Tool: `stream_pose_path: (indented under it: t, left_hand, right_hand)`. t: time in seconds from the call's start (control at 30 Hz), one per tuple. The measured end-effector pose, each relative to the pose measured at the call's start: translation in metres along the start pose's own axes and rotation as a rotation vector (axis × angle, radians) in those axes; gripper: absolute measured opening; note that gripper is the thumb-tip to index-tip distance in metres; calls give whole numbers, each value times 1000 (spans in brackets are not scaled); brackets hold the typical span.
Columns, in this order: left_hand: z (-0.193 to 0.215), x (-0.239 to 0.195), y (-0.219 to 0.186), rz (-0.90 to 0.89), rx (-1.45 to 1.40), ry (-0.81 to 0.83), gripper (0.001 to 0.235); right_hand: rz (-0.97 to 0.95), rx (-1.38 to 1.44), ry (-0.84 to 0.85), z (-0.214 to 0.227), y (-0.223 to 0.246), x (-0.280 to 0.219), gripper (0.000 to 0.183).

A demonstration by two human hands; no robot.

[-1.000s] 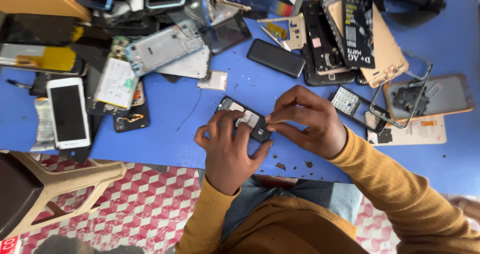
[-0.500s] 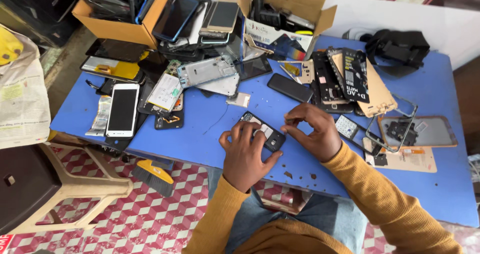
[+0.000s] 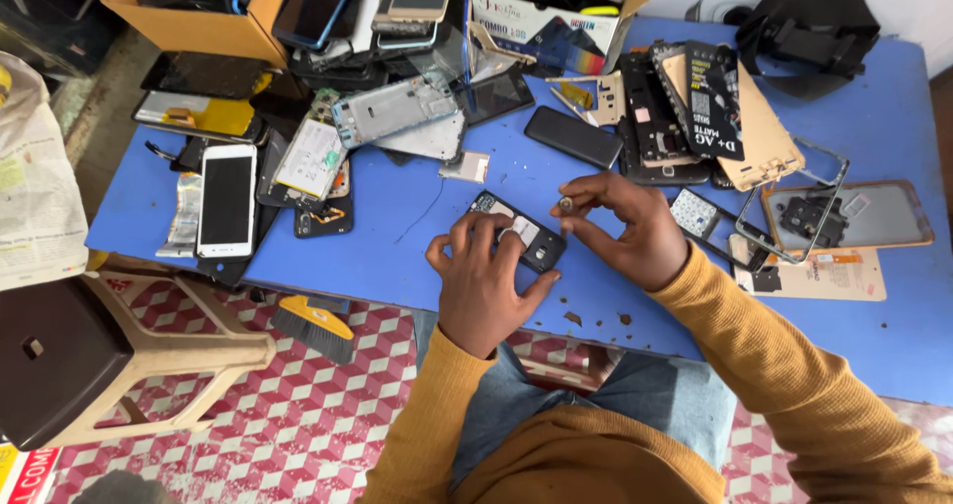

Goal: The person uses a screwdriver to remove screws from the back of a mobile phone, then separates the back cover and internal components. The person continues to unscrew and separate parts of the phone's internal assembly on a cluttered workbench.

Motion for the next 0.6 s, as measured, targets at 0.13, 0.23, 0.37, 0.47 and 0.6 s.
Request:
stream_pose_path:
  t: [0.13,0.23,0.37,0.47,0.6]
  left_hand:
    - [-2,-1,1,3,5,5,47]
    - [-2,-1,1,0,10,0,46]
    - [-1,1,1,6,8,1,46]
    - [-3,0,2,14,9,17,46]
    - [-3,0,2,5,2,10,46]
  right_hand:
    - [65,-139,75,-8,4,1,20]
    - [50,-151,121,-15,2,3,17]
    - [7,-112,71,-5,0,4,16]
    - [-27,-88,37,0,-2,3,12]
    - [-37,-124,59,0,-6,4,13]
Point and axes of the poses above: each hand's wrist, its own x-axis towards the middle knuckle, its own z-axis out of the back of the hand, y = z × x, the point moved 10 cm from there along x, towards the middle knuckle, and after that the axes turned 4 degrees about -z, right-handed, at the moved point
